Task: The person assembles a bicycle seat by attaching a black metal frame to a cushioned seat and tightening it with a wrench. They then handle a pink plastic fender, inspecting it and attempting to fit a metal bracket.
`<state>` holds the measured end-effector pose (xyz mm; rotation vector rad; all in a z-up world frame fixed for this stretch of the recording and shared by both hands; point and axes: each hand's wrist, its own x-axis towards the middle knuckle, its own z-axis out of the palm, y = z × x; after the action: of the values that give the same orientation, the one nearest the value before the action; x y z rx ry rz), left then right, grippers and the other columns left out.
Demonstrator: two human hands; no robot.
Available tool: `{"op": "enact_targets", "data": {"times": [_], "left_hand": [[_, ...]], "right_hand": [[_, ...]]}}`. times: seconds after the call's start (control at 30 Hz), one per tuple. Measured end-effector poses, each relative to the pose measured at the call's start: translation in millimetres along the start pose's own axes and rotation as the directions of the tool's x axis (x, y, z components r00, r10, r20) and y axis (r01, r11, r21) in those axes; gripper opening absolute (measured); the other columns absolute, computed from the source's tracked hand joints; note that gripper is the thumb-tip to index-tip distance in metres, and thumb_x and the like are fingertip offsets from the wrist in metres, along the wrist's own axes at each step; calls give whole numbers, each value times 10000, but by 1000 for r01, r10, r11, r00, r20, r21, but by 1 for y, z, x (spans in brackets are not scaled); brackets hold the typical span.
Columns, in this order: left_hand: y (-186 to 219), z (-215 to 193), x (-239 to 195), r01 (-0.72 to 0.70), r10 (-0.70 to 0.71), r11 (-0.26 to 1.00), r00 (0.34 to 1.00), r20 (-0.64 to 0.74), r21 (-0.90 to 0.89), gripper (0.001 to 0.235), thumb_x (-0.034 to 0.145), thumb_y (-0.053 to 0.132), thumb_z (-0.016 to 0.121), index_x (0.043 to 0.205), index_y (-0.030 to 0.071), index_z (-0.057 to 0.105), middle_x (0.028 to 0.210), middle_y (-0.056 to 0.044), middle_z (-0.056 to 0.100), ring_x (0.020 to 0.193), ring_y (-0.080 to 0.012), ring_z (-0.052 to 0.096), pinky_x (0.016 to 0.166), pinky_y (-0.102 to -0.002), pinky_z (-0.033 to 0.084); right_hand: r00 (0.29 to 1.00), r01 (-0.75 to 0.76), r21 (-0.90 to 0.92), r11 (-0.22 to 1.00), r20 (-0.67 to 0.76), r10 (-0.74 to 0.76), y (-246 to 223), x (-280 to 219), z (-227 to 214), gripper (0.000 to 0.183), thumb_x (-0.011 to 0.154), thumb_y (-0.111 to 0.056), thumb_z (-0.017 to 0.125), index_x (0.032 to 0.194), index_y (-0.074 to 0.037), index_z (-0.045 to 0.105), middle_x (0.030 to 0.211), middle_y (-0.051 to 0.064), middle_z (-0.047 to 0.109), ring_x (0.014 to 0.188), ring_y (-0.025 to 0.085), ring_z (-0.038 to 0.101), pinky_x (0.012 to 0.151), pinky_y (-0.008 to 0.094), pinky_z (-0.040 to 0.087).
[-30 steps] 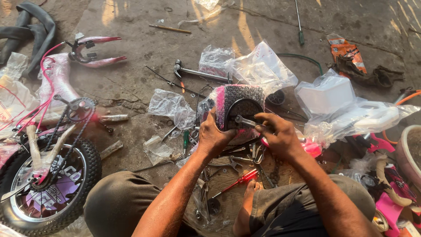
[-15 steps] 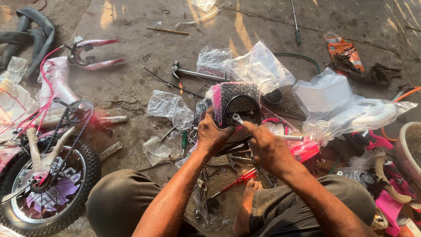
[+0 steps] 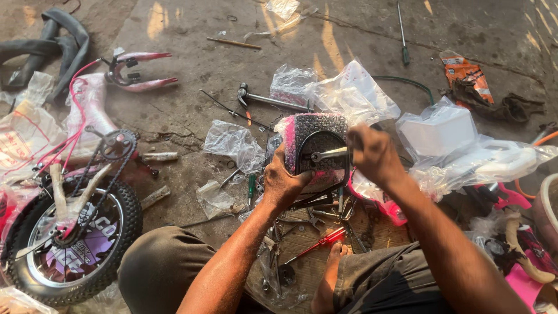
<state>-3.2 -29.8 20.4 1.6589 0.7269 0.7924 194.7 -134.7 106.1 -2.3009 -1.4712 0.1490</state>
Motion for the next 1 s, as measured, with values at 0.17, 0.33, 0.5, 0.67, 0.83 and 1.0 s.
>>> {"op": "enact_targets", "data": {"times": [0.17, 0.33, 0.5, 0.67, 0.83, 1.0], "left_hand": [[-8, 2, 8, 68, -68, 998, 998, -1, 9, 848, 710, 193, 841, 1398, -75, 425, 1035, -213, 745, 927, -278, 772, 882, -353, 617], [-10, 12, 5, 284, -291, 955, 951, 106, 82, 685, 890, 300, 711, 1469, 28, 463, 913, -201, 763, 776, -272, 762, 676, -405, 629], [-2, 9, 4, 26, -28, 994, 1000, 9, 107, 665, 767, 240, 850, 1286, -31, 536, 925, -186, 771, 833, -272, 778, 780, -379, 618], [0, 6, 4, -48, 48, 998, 999, -14, -30, 739, 761, 216, 829, 1367, -28, 485, 1000, -173, 776, 889, -264, 795, 819, -358, 632], [-3, 3, 1, -14, 17, 998, 998, -52, 54, 765, 727, 229, 874, 1360, -2, 510, 1026, -175, 776, 919, -277, 785, 845, -376, 615], [2, -4, 8, 45, -45, 999, 999, -21, 10, 771, 632, 217, 909, 1299, 28, 573, 1084, -165, 769, 985, -274, 757, 897, -386, 580]], "right_hand": [[972, 177, 93, 980, 139, -188, -51, -88, 34, 461, 798, -30, 668, 1244, -28, 555, 823, 197, 670, 728, 355, 697, 616, 451, 578], [878, 416, 200, 887, 164, -449, -88, -39, 37, 192, 966, -168, 692, 1140, -97, 653, 837, 102, 680, 680, 259, 704, 577, 385, 566], [903, 427, 7, 904, -69, -425, -97, 46, 25, 305, 964, -271, 713, 847, 7, 665, 817, 139, 667, 663, 236, 666, 557, 381, 538], [995, -98, 409, 907, 32, 94, -39, 65, 3, 281, 954, -286, 670, 864, -22, 702, 772, 114, 686, 690, 195, 653, 586, 363, 554], [974, -204, 258, 944, -43, 222, 7, 21, 2, 376, 1002, -290, 652, 811, 35, 661, 675, 119, 603, 615, 192, 571, 576, 371, 466], [844, -511, 670, 539, 272, 462, 16, -36, 20, 275, 964, -266, 693, 878, -5, 715, 694, 34, 588, 568, 148, 505, 498, 337, 403]]}}
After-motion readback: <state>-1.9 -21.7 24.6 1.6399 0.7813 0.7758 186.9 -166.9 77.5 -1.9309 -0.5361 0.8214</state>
